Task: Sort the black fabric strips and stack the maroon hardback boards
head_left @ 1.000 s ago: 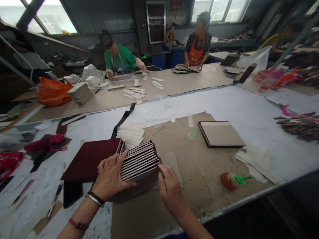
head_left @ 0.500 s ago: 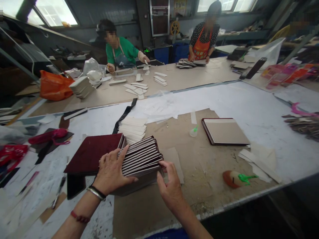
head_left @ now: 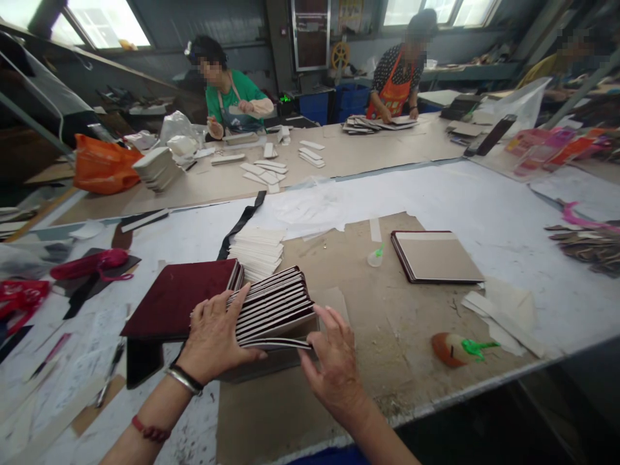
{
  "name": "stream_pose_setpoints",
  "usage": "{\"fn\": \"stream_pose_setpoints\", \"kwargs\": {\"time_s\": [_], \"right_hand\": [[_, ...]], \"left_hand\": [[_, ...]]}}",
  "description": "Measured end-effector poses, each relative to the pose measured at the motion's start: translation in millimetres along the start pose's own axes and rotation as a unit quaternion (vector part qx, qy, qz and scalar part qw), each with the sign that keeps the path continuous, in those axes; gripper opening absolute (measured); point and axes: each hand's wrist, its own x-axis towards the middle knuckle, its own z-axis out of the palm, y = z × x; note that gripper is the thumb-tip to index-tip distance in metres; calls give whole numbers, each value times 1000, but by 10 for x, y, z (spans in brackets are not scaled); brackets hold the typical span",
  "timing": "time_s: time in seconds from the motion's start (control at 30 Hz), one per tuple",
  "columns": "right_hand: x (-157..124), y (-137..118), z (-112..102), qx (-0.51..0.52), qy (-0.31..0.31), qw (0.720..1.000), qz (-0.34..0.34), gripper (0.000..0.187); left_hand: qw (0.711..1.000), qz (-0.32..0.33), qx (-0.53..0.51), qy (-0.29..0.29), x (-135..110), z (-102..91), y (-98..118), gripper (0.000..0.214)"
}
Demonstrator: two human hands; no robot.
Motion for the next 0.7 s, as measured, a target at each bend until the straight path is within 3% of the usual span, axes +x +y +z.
{"fn": "stream_pose_setpoints", "kwargs": {"time_s": [0.17,0.4,0.6,0.7], "right_hand": [[122,56,-64,-18,-38,998,-45,11],[-6,-10,-26,-4,3,999,-51,18],[-101,-35,99,89,48,994,41,23],[-23,-17,122,139,75,980,119,43]], "left_hand": [[1000,10,0,21,-9,14,3,111],[999,18,-6,35,-33,56,-19,114],[999,19,-3,36,-56,42,1,112],[999,16,-4,32,-69,31,6,110]]}}
